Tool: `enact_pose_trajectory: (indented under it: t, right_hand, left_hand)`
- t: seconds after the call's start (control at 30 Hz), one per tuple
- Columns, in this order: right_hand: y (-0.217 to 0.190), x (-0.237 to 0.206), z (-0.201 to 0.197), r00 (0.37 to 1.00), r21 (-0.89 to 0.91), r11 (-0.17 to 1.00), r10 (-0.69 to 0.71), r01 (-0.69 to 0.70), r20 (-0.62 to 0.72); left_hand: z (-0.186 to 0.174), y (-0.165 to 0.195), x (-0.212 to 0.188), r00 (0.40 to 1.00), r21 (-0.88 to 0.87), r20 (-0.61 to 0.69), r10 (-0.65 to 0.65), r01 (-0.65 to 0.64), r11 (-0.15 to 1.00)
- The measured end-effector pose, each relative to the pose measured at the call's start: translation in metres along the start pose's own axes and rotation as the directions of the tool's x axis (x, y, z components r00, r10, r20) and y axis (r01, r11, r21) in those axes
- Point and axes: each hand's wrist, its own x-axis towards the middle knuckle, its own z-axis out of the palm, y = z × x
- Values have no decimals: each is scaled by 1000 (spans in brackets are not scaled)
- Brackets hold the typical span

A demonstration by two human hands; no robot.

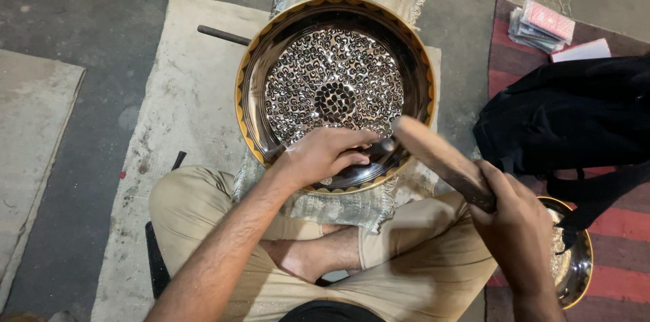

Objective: The person sits cross-legged and uses a hammer and a small metal punch to create a textured pattern on the inside surface of a large metal bowl. They repeatedly strike the punch with the hammer, moving systematically across the bowl's interior.

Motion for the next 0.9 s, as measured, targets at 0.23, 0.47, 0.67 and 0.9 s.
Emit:
enact_pose_trajectory:
  t: [0.23,0.47,0.67,0.9]
  right_hand:
    - [25,8,26,977,518,831,209,-201,44]
    - [22,12,23,992,245,962,102,-118,78]
    - [9,15,19,994,280,954,100,-108,42]
    - [3,9,17,996,352,933,65,-81,56]
  left_hand:
    - [-1,-5,4,1000,23,16,5,-5,1000]
    - [1,-5,3,996,21,-34,77,-76,997]
    - [0,-5,3,1000,22,3,2,-2,1000]
    - [0,-7,3,999,20,-1,43,-43,999]
